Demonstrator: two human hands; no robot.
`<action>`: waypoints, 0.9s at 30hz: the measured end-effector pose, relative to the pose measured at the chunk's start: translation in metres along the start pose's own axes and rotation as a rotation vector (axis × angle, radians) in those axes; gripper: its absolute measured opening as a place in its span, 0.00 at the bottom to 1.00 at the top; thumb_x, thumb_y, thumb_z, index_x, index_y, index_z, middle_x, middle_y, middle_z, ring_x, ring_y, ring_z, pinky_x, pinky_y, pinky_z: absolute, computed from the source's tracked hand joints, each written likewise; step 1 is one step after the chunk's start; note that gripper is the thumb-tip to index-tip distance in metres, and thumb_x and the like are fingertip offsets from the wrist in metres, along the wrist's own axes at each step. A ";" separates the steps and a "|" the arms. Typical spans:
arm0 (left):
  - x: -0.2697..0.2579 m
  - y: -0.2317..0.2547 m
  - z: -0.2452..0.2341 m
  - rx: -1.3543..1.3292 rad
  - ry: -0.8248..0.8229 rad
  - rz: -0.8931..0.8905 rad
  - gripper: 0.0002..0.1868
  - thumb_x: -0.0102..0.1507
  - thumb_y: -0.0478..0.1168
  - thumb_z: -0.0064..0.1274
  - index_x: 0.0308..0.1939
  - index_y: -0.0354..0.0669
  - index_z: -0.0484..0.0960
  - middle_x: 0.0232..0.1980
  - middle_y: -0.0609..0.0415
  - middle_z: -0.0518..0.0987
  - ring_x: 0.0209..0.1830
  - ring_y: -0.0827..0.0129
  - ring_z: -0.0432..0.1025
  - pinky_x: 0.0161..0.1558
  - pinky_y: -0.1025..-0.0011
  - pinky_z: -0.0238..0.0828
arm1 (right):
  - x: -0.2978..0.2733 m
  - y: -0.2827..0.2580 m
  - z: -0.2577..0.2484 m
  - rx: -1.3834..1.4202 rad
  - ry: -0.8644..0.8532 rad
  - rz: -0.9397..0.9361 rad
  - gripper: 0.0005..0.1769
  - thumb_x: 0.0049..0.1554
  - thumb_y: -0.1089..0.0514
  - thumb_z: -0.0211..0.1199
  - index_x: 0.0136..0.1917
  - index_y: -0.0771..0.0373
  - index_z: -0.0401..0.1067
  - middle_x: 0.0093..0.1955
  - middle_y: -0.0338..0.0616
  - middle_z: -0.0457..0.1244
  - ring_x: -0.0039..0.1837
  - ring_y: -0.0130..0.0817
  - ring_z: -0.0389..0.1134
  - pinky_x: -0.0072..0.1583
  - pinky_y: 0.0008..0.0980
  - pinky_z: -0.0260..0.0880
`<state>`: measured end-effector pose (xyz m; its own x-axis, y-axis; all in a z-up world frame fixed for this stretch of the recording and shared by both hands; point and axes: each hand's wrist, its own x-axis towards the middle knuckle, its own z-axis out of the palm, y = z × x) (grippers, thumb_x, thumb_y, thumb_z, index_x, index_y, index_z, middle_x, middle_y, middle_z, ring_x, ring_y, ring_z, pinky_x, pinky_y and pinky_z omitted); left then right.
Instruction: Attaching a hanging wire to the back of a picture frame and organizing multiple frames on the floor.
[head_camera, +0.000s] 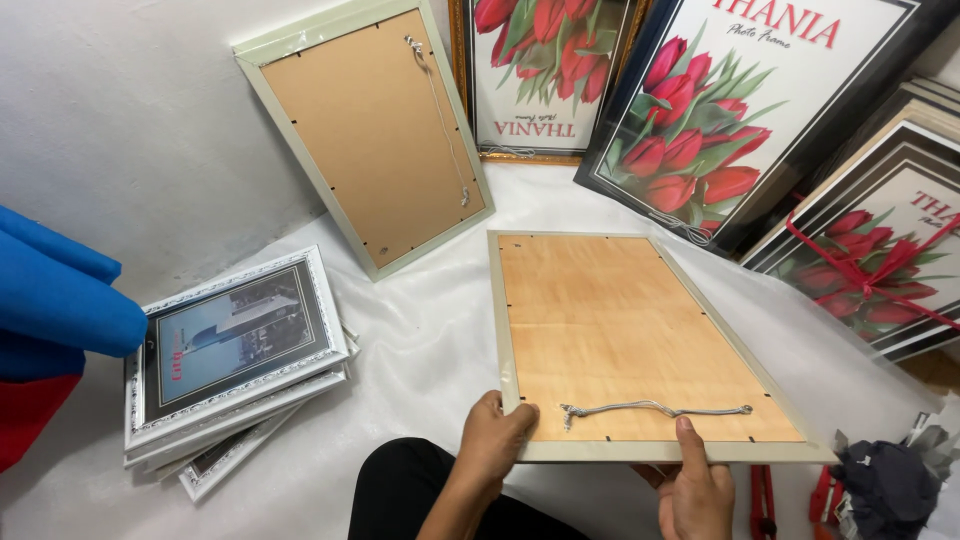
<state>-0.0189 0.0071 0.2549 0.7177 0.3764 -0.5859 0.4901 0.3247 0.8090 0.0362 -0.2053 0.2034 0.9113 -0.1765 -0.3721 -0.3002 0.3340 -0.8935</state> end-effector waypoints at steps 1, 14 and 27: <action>-0.002 -0.008 0.005 -0.002 0.003 -0.001 0.22 0.60 0.33 0.49 0.57 0.22 0.74 0.36 0.39 0.81 0.27 0.62 0.77 0.29 0.75 0.76 | 0.005 0.003 -0.005 -0.002 -0.002 0.002 0.25 0.68 0.56 0.51 0.64 0.84 0.59 0.56 0.69 0.61 0.50 0.56 0.66 0.50 0.51 0.72; 0.008 -0.098 0.043 -0.001 0.022 0.092 0.12 0.62 0.42 0.53 0.44 0.35 0.77 0.33 0.53 0.79 0.31 0.74 0.72 0.37 0.77 0.74 | 0.040 0.004 -0.041 0.035 0.160 0.003 0.21 0.63 0.69 0.54 0.68 0.73 0.59 0.63 0.55 0.63 0.59 0.42 0.70 0.56 0.36 0.72; 0.066 -0.201 0.028 0.068 -0.127 0.075 0.27 0.67 0.48 0.52 0.65 0.36 0.65 0.52 0.42 0.83 0.46 0.68 0.82 0.50 0.74 0.80 | 0.005 0.036 -0.023 -0.203 0.202 -0.493 0.14 0.56 0.72 0.65 0.56 0.80 0.70 0.49 0.59 0.67 0.45 0.46 0.69 0.48 0.36 0.69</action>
<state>-0.0561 -0.0575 0.0543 0.8083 0.2830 -0.5164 0.4620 0.2390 0.8541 0.0230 -0.2153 0.1634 0.8914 -0.4463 0.0783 0.0805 -0.0142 -0.9967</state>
